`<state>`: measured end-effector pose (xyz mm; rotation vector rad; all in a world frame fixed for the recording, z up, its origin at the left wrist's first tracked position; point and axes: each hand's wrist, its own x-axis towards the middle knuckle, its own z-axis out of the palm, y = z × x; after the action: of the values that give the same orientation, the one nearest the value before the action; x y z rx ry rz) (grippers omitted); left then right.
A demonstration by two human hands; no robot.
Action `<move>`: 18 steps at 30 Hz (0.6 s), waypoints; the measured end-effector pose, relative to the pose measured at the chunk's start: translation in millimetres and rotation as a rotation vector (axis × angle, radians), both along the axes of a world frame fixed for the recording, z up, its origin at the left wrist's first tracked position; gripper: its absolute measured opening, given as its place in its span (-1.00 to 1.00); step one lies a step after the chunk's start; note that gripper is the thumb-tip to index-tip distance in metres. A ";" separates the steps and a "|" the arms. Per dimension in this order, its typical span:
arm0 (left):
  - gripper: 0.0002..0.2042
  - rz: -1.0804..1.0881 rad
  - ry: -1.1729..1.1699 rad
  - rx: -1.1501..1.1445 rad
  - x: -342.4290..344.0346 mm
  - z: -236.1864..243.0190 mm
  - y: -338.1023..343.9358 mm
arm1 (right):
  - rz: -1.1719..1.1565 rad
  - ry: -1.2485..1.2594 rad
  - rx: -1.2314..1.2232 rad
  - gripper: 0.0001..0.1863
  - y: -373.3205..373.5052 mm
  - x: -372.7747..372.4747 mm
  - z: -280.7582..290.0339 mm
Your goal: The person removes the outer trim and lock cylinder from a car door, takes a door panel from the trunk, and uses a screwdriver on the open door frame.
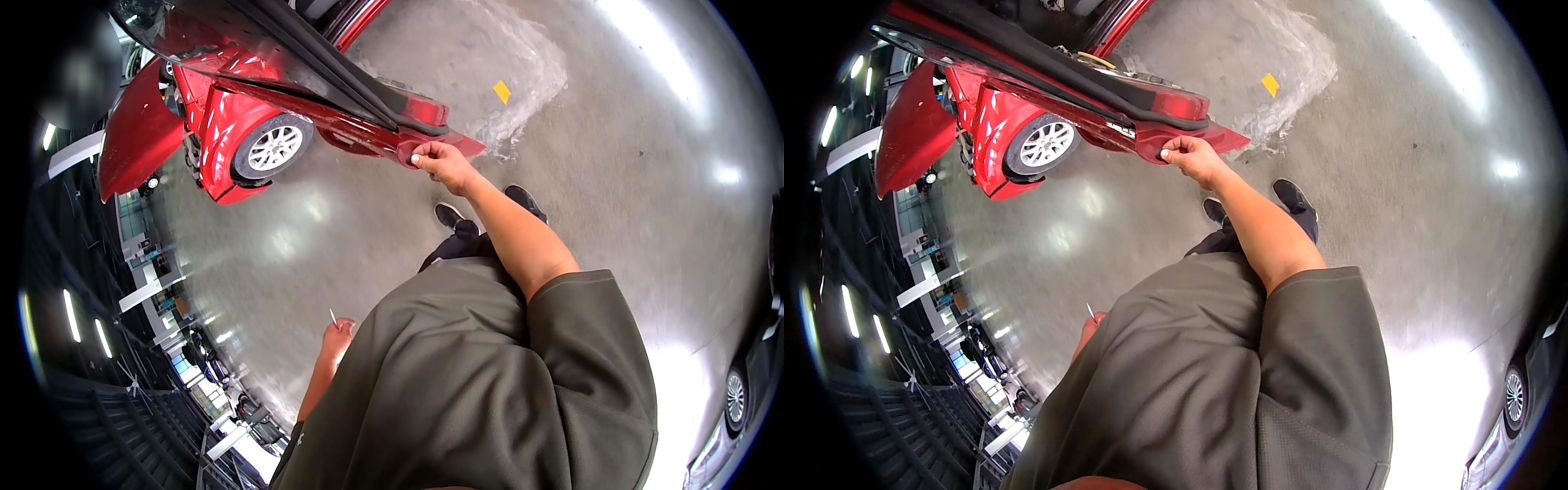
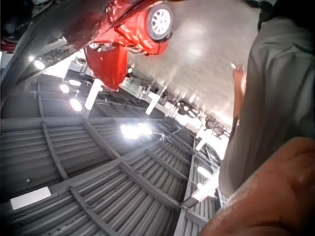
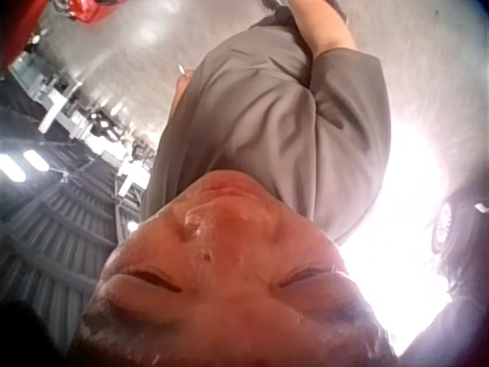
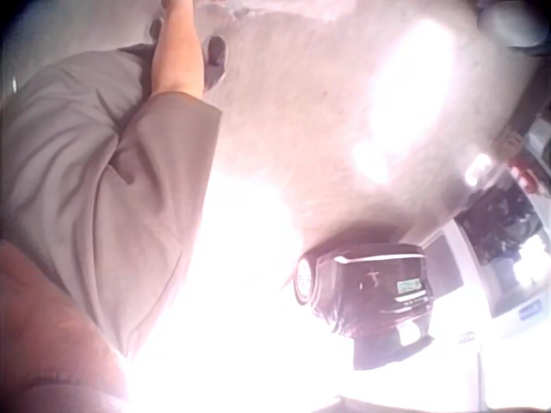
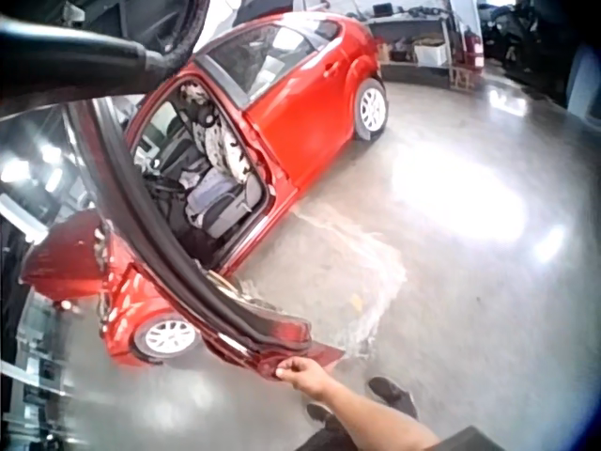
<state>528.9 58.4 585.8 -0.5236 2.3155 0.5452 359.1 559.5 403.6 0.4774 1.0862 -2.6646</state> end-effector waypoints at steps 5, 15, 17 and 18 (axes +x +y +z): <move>-0.75 0.008 0.007 -0.020 11.2 1.1 18.3 | -0.017 -0.075 0.040 -0.82 -7.1 3.0 8.5; -0.73 -0.042 -0.051 -0.017 47.8 -27.4 -2.5 | -0.037 -0.050 0.053 -0.85 -9.6 1.5 3.0; -0.72 -0.071 -0.061 -0.019 57.7 -37.0 -20.5 | -0.034 -0.049 0.025 -0.86 -10.4 0.8 5.3; -0.72 -0.105 -0.072 -0.017 61.3 -41.9 -27.3 | -0.037 -0.049 0.001 -0.86 -10.2 0.2 5.7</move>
<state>590.2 31.1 544.0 -0.4203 2.2665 0.4501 359.2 549.3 409.3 0.5648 1.0745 -2.6692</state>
